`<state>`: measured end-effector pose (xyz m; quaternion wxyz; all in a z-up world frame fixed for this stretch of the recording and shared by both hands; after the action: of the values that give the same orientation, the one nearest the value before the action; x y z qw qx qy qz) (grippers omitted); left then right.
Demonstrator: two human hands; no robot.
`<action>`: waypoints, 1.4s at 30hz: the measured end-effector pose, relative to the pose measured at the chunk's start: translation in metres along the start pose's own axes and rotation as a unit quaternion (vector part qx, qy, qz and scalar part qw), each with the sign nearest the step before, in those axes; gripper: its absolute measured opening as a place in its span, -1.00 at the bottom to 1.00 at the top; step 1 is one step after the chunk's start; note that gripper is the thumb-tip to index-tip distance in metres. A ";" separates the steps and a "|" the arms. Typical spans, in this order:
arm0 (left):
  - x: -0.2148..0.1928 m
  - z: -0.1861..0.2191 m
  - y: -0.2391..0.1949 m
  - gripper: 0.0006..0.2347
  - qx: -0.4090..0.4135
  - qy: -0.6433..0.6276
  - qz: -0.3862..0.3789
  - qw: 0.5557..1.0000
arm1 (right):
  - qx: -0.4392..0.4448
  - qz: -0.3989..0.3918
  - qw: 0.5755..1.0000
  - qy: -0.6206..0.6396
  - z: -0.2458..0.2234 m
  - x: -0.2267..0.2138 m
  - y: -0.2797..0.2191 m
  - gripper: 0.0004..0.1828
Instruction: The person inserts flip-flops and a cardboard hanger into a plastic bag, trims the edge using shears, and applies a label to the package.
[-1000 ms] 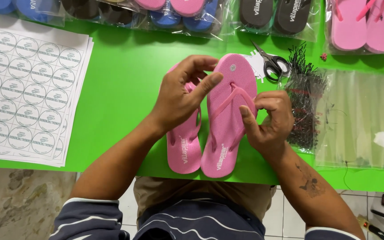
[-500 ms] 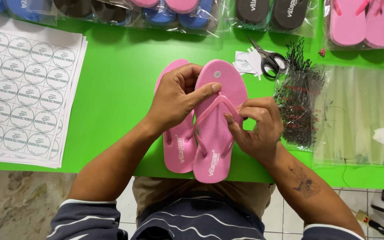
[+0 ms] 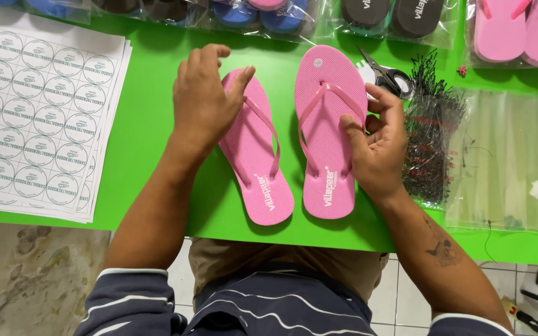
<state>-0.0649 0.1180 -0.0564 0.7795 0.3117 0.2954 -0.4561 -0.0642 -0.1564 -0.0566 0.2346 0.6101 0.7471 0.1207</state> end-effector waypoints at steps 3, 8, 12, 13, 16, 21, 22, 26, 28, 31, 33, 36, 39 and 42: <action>0.010 -0.030 0.004 -0.49 -0.129 0.127 -0.118 0.976 | 0.057 -0.036 0.997 -0.047 0.016 0.006 -0.001 -0.45; 0.009 -0.028 0.002 -0.58 -0.162 0.034 -0.156 0.974 | 0.033 -0.110 0.991 -0.066 0.011 0.021 0.000 -0.15; -0.010 -0.013 -0.002 -0.49 -0.176 0.015 -0.189 0.966 | -0.005 -0.128 0.973 -0.192 0.007 0.014 -0.003 -0.24; -0.015 -0.009 -0.005 -0.51 -0.199 0.040 -0.235 0.951 | -0.006 -0.140 0.969 -0.203 0.007 0.013 -0.004 -0.29; -0.013 -0.016 -0.007 -0.58 -0.190 0.061 -0.272 0.941 | -0.003 -0.160 0.959 -0.235 0.007 0.013 -0.006 -0.36; -0.020 -0.003 -0.012 -0.65 -0.210 -0.053 -0.291 0.932 | 0.009 -0.171 0.951 -0.256 0.008 0.014 -0.008 -0.42; -0.020 -0.003 -0.013 -0.65 -0.213 -0.051 -0.296 0.930 | 0.031 -0.175 0.951 -0.252 0.010 0.014 -0.009 -0.41; -0.011 -0.005 -0.016 -0.74 -0.219 -0.066 -0.359 0.905 | 0.033 -0.192 0.946 -0.260 0.016 0.011 -0.011 -0.42; -0.011 -0.006 -0.014 -0.74 -0.215 -0.082 -0.328 0.916 | 0.023 -0.193 0.944 -0.266 0.018 0.011 -0.012 -0.44; -0.009 -0.011 -0.007 -0.76 -0.189 -0.090 -0.275 0.938 | 0.013 -0.191 0.943 -0.273 0.019 0.010 -0.012 -0.47; -0.005 -0.018 -0.004 -0.77 -0.170 -0.081 -0.252 0.949 | 0.012 -0.191 0.943 -0.273 0.019 0.010 -0.012 -0.47; 0.001 -0.020 0.000 -0.78 -0.111 -0.064 -0.227 0.966 | 0.012 -0.180 0.948 -0.264 0.016 0.009 -0.012 -0.53; 0.006 -0.019 0.000 -0.80 -0.082 -0.076 -0.222 0.969 | 0.001 -0.150 0.957 -0.248 0.013 0.008 -0.011 -0.57; 0.011 -0.017 0.000 -0.80 -0.067 -0.084 -0.209 0.972 | -0.001 -0.155 0.953 -0.260 0.016 0.009 -0.012 -0.56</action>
<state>-0.0631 0.1252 -0.0754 0.7081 0.1515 0.3174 -0.6123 -0.0678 -0.1519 -0.0774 0.4373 0.4966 0.7456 -0.0793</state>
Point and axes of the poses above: each hand's wrist, its own y-axis towards the middle knuckle, its own x-axis out of the palm, z = x × y, the point moved 7 cm from there along y, towards the middle knuckle, and after that the axes turned 11 degrees about -x, right-handed, at the moved point
